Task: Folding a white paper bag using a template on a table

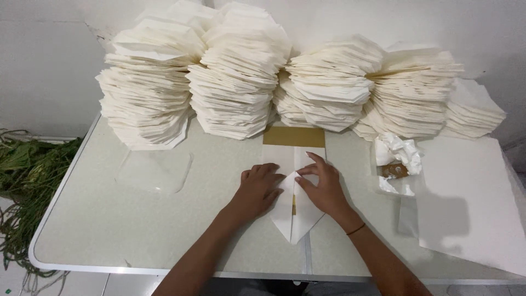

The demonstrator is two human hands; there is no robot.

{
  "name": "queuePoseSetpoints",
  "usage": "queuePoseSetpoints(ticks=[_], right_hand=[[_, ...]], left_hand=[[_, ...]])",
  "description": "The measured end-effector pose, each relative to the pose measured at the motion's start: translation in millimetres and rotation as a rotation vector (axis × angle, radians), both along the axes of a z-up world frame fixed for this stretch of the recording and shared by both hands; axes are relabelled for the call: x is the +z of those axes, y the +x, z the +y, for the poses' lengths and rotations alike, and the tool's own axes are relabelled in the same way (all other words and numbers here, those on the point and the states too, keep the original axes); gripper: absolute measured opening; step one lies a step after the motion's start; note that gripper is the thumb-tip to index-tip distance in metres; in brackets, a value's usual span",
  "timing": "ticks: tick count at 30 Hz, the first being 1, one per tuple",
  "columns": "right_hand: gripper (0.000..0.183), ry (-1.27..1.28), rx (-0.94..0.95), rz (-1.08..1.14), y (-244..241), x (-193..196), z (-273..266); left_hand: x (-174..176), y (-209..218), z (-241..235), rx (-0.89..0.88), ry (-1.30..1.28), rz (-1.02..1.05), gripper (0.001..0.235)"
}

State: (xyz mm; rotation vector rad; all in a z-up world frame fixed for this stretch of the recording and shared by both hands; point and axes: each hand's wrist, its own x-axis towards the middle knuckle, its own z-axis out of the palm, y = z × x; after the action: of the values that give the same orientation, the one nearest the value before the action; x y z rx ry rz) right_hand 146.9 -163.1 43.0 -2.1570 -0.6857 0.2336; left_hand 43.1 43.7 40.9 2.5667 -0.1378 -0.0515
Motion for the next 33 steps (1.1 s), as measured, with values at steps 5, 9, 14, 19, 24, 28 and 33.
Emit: queuePoseSetpoints(ticks=[5,9,14,19,24,28,33], right_hand=[[0.066,0.069,-0.061,0.111,3.6,17.0,6.0],[0.064,0.140,-0.110,0.134,2.3,22.1,11.5],[0.061,0.190,-0.096,0.122,12.6,0.3,11.2],[0.060,0.221,-0.128,0.161,4.5,10.3,9.9],[0.058,0.199,-0.154,0.180,3.4,14.0,12.0],[0.058,0.239,-0.131,0.134,7.8,8.2,11.4],[0.059,0.217,-0.186,0.124,3.0,13.4,14.9]], left_hand=[[22.0,-3.6,-8.7,0.056,-0.056,-0.013,0.032],[18.7,-1.0,-6.3,0.067,-0.109,-0.013,0.033],[12.5,22.8,-10.7,0.127,-0.217,-0.010,0.025],[8.5,37.6,-16.9,0.123,-0.356,-0.056,0.017],[19.9,36.6,-22.9,0.185,-0.379,-0.021,0.021],[15.5,40.7,-24.0,0.192,-0.424,-0.053,0.018],[7.5,40.9,-25.8,0.209,-0.363,-0.082,0.019]])
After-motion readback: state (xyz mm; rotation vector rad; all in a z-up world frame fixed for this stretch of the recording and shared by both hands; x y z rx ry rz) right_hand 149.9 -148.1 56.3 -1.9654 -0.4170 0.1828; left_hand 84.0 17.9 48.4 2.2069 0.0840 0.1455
